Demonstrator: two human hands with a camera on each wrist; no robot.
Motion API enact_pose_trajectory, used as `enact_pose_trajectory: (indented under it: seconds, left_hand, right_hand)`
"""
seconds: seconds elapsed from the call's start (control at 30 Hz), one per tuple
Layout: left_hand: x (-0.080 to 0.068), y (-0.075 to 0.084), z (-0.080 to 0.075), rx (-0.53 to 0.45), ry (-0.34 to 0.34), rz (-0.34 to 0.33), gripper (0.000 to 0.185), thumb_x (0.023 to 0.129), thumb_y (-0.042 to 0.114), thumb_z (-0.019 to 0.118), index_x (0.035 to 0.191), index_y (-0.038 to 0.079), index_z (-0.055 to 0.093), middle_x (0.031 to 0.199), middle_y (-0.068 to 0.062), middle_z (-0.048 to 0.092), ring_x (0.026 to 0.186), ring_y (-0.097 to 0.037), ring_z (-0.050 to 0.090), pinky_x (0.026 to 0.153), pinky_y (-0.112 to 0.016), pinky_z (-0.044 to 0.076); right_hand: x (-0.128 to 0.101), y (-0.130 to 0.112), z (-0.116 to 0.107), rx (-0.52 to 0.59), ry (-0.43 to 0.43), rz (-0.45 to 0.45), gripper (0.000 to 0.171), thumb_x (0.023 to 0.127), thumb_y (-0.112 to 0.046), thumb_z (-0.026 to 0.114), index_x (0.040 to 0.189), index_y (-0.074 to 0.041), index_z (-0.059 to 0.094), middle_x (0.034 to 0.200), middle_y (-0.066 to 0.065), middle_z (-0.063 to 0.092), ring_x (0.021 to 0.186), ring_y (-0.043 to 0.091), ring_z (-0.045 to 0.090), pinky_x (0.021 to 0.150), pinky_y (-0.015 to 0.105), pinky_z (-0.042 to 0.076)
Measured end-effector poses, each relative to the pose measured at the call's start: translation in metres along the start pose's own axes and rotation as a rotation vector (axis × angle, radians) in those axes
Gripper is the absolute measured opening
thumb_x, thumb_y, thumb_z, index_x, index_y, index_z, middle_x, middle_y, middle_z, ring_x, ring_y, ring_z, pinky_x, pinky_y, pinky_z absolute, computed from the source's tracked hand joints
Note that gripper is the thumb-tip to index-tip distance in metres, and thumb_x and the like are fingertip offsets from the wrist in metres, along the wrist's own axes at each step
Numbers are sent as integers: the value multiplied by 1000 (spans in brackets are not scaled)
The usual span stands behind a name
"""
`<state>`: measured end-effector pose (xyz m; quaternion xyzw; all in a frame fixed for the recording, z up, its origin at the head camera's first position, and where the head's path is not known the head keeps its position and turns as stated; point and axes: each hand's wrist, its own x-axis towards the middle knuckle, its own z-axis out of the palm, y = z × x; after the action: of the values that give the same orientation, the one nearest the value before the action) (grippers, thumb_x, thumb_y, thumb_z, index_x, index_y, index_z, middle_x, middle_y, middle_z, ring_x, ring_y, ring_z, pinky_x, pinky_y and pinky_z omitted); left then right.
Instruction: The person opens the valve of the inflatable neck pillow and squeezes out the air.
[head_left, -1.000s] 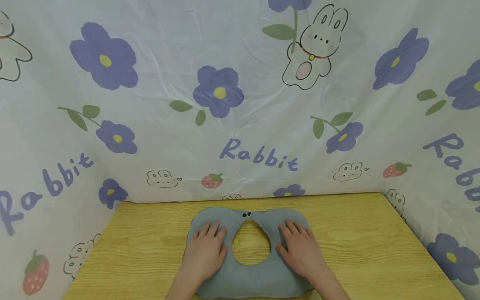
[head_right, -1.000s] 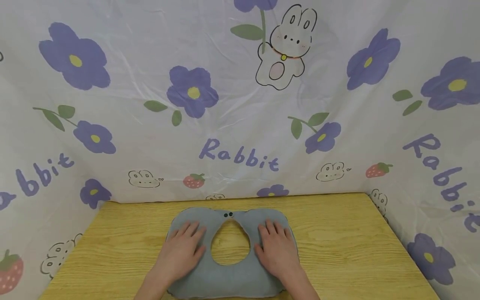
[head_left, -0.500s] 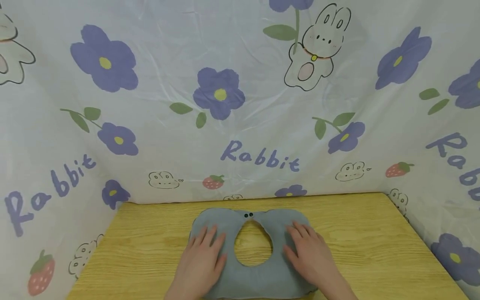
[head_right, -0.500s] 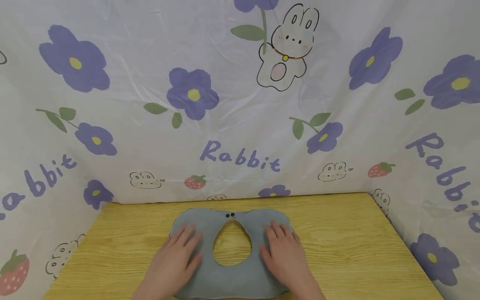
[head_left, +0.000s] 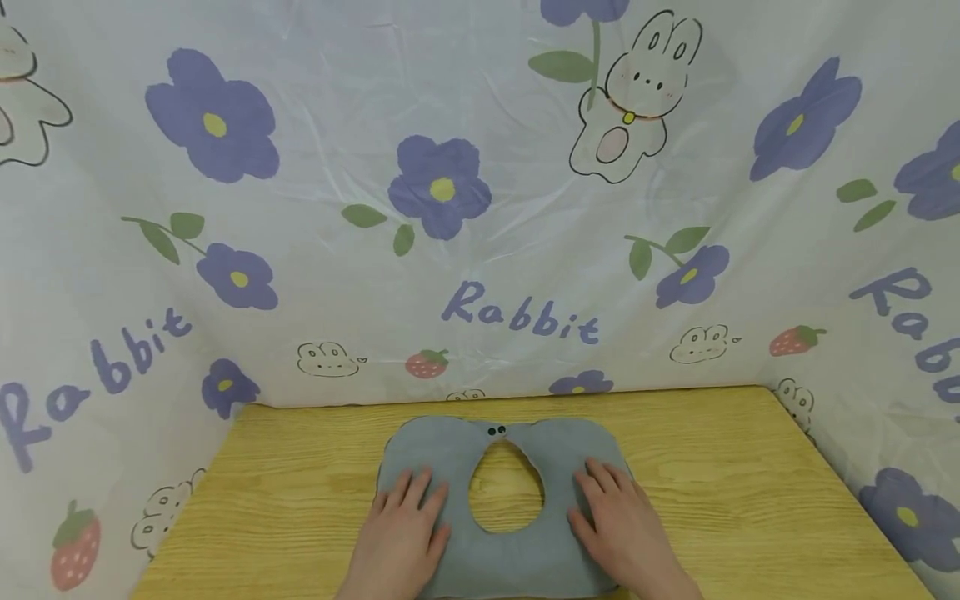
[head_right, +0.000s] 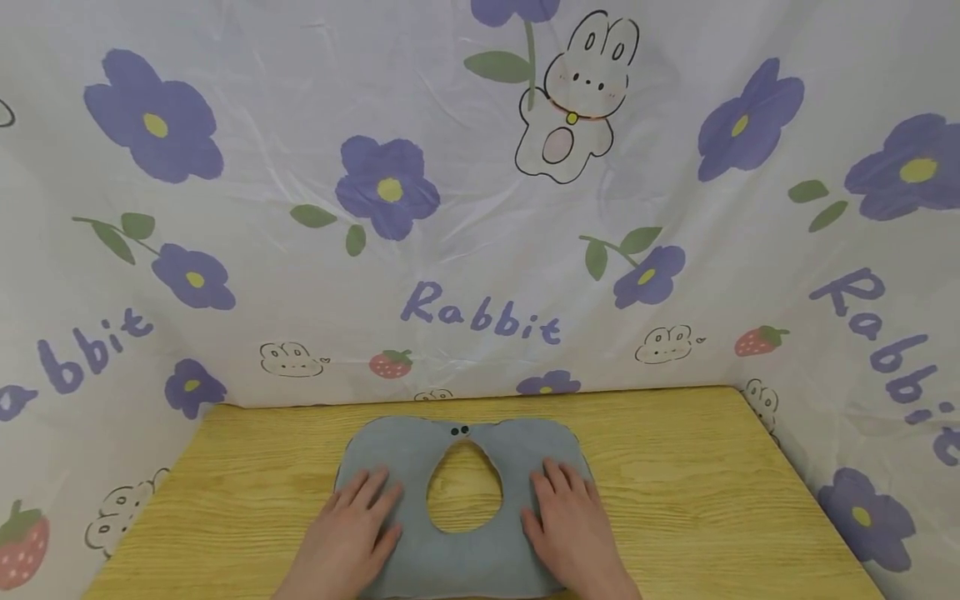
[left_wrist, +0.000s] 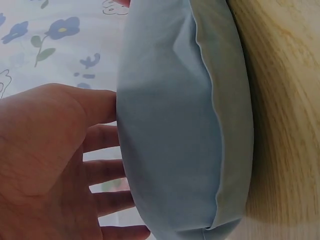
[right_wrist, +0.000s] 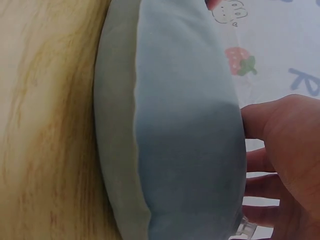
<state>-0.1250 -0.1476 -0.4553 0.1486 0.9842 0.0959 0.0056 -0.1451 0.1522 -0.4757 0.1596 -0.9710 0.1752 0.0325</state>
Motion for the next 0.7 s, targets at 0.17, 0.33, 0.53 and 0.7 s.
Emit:
enact_pose_trajectory:
  seconds: [0.17,0.33,0.53,0.7]
  left_hand:
    - [-1,-1,5,-10,-12,-11,46,94,34,75,133,11,68,143,-18,56,134,-47,48,99,-69,44]
    - [-1,-2,9,-14,-20,-16,46,94,34,75,133,11,68,143,-18,55,134,-47,48,99,-69,43]
    - [-2,-2,12,-10,-8,-12,45,94,34,75,132,11,68,142,-18,55,134,-47,47,99,-69,43]
    - [-4,-4,4,-35,-9,-14,45,93,33,77,132,12,68,142,-18,56,133,-48,48,98,-70,44]
  right_hand:
    - [-2,0,3,-12,11,-4,43,97,-30,73,130,-4,67,141,20,57,130,42,52,102,63,44]
    - [-3,2,5,-31,23,-16,42,95,-29,74,129,-5,67,141,19,58,129,41,53,101,63,45]
    - [-4,3,7,-41,35,-19,42,95,-29,75,129,-5,67,140,18,58,128,41,54,100,62,46]
    - [-6,4,6,-13,31,-11,42,96,-30,73,130,-6,67,141,19,58,130,41,53,100,63,46]
